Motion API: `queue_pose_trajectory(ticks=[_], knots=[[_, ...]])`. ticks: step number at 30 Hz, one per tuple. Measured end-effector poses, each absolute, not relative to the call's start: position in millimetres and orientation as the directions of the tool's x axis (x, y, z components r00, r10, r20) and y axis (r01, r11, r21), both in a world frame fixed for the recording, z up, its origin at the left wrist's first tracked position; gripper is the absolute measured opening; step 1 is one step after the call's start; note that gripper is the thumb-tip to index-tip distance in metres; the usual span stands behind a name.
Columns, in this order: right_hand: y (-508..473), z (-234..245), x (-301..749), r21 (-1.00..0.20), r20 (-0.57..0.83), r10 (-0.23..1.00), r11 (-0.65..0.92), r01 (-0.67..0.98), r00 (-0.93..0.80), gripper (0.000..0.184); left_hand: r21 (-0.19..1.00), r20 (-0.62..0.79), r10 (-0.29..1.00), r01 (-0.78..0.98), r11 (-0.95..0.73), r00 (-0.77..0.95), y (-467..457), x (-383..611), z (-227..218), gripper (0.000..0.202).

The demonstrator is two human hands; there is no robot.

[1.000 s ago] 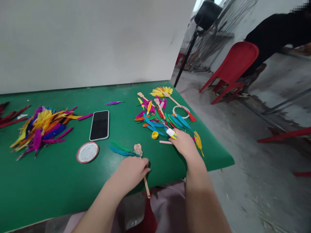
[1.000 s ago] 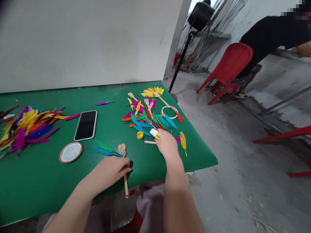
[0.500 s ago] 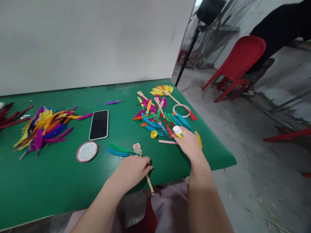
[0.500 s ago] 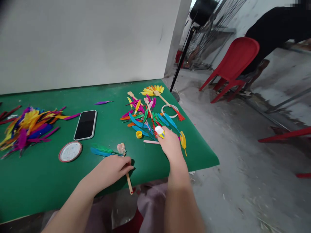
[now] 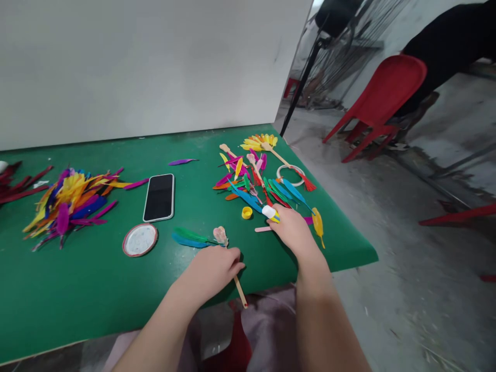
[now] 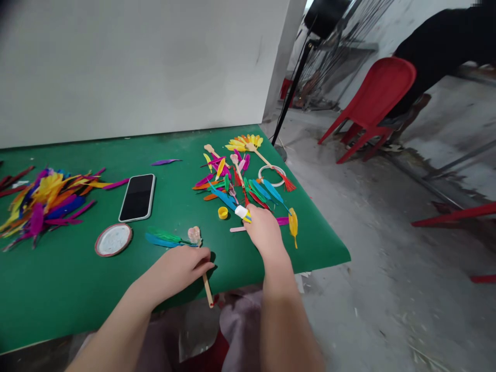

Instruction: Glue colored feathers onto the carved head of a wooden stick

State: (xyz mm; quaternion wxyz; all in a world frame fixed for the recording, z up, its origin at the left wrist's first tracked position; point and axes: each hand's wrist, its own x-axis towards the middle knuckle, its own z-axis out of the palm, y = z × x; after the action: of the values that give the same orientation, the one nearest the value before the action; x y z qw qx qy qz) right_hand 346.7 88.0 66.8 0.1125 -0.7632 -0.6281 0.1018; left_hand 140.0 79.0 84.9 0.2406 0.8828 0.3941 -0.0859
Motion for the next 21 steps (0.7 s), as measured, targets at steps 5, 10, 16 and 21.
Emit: queue_pose_trajectory(ticks=[5, 10, 16, 21], knots=[[88, 68, 348, -0.361, 0.027, 0.975, -0.195, 0.912, 0.220, 0.009, 0.362, -0.319, 0.651, 0.723, -0.588, 0.689, 79, 139, 84, 0.023], [85, 70, 357, -0.567, 0.146, 0.906, -0.252, 0.784, 0.397, 0.009, 0.361, -0.325, 0.648, 0.723, -0.589, 0.689, 79, 139, 85, 0.022], [85, 71, 374, -0.982, 0.174, 0.590, 0.038, 0.187, 0.788, 0.024, 0.346, -0.362, 0.650, 0.744, -0.571, 0.667, 79, 141, 89, 0.023], [86, 74, 372, -0.978, 0.016, 0.584, 0.176, -0.108, 0.811, 0.032, 0.355, -0.360, 0.653, 0.745, -0.565, 0.666, 78, 141, 88, 0.023]])
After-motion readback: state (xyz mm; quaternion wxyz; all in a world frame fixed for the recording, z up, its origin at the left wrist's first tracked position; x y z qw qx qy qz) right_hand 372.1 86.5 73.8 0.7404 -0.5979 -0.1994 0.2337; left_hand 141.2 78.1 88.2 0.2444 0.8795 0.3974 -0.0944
